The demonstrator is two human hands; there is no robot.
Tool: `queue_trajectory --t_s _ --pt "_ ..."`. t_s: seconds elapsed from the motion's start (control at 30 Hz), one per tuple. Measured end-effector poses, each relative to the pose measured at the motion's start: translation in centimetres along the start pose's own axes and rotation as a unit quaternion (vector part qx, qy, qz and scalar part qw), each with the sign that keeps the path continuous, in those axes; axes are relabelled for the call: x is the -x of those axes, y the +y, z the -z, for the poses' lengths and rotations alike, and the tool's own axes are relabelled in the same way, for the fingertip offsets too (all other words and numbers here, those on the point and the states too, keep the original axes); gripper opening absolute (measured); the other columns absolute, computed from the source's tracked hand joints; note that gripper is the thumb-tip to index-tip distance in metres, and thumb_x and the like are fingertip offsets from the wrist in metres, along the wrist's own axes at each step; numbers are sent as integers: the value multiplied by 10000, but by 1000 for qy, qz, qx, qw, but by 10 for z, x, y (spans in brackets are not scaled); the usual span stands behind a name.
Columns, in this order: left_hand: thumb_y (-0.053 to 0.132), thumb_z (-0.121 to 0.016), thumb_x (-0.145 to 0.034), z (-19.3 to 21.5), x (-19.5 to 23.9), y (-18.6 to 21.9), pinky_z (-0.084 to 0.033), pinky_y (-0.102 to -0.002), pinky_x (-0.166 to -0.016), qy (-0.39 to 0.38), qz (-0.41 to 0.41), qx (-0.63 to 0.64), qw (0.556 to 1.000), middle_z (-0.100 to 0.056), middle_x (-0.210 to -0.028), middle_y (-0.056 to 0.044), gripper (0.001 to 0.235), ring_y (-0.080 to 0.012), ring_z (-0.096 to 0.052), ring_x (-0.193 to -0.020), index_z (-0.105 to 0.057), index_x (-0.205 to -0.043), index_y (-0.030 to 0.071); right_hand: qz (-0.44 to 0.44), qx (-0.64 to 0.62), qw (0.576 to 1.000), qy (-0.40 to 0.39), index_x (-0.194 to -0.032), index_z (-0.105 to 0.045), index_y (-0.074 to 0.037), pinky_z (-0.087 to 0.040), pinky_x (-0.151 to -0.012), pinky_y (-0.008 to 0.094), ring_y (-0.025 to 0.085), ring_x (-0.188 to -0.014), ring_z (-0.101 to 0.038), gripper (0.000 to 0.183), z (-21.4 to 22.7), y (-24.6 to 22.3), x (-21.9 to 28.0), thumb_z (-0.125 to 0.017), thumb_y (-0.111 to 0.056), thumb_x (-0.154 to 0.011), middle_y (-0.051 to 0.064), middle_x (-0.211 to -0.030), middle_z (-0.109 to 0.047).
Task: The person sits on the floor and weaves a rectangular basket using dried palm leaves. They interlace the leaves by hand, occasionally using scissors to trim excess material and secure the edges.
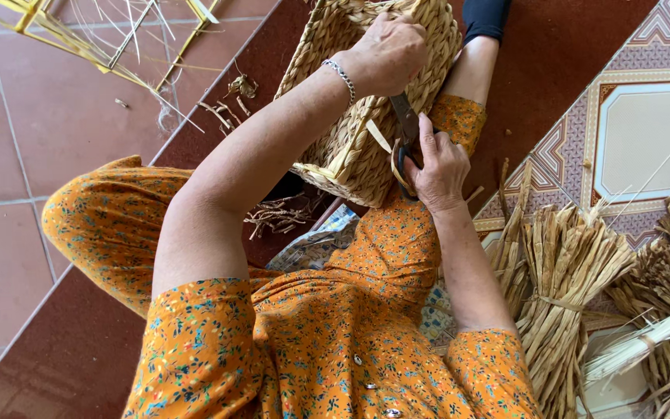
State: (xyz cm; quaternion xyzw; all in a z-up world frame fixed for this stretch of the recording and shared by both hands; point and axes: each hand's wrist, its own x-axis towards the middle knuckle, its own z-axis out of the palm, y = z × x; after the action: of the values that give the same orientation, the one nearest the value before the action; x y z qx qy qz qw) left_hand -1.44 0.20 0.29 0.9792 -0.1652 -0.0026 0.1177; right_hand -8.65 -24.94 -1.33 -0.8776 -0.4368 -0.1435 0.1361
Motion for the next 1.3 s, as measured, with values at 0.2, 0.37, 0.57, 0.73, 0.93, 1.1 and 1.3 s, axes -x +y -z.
queue_trajectory --t_s 0.2,0.37,0.57,0.73,0.93,1.1,1.3 --pt "47 -711 -877 0 1 -5 -558 -444 -718 116 6 138 984 -682 -833 -29 166 -190 -646 -778 -742 -756 156 31 -22 999 19 -1484 -545 -32 -457 -551 365 199 -586 -552 744 11 -4 -3 -714 -563 -990 56 -767 -581" --pt "12 -659 -911 14 21 -24 -586 -310 -582 224 144 277 923 -716 -782 -52 110 -149 -685 -670 -716 -867 95 -98 -238 965 57 -1412 -606 -22 -578 -570 256 128 -690 -707 455 24 -6 17 -732 -302 -1077 40 -916 -743" --pt "-18 -656 -890 26 147 -34 -578 -341 -648 220 158 238 933 -705 -929 -96 143 -199 -678 -763 -709 -1014 31 -272 -73 958 63 -1351 -626 -16 -557 -556 224 148 -731 -733 321 58 14 122 -747 -179 -1101 119 -875 -743" --pt "144 -848 -793 24 196 41 -527 -442 -968 250 110 270 923 -632 -1201 -181 570 -320 -592 -1120 -595 -1293 40 -331 21 942 -51 -1378 -631 -55 -480 -444 279 123 -543 -628 431 58 8 232 -762 -149 -978 168 -1068 -766" --pt "178 -828 -806 8 150 89 -482 -514 -991 242 100 108 959 -578 -1218 -204 536 -365 -513 -1184 -564 -1252 44 -371 30 910 -180 -1384 -593 -156 -531 -608 310 126 -651 -616 430 52 -3 260 -745 -310 -1012 66 -924 -769" --pt "-11 -683 -983 -14 129 65 -579 -325 -692 198 143 123 962 -686 -973 -122 90 -210 -647 -878 -645 -1050 36 -447 25 865 -226 -1328 -680 -70 -496 -381 338 144 -485 -633 359 102 4 188 -723 -267 -1030 117 -1012 -765" --pt "48 -653 -977 -25 146 28 -635 -260 -581 167 312 731 583 -767 -817 -76 66 -123 -714 -649 -715 -965 31 -274 -249 929 15 -1223 -751 1 -620 -785 277 171 -905 -761 215 81 -13 68 -760 -74 -1021 133 -1013 -779"
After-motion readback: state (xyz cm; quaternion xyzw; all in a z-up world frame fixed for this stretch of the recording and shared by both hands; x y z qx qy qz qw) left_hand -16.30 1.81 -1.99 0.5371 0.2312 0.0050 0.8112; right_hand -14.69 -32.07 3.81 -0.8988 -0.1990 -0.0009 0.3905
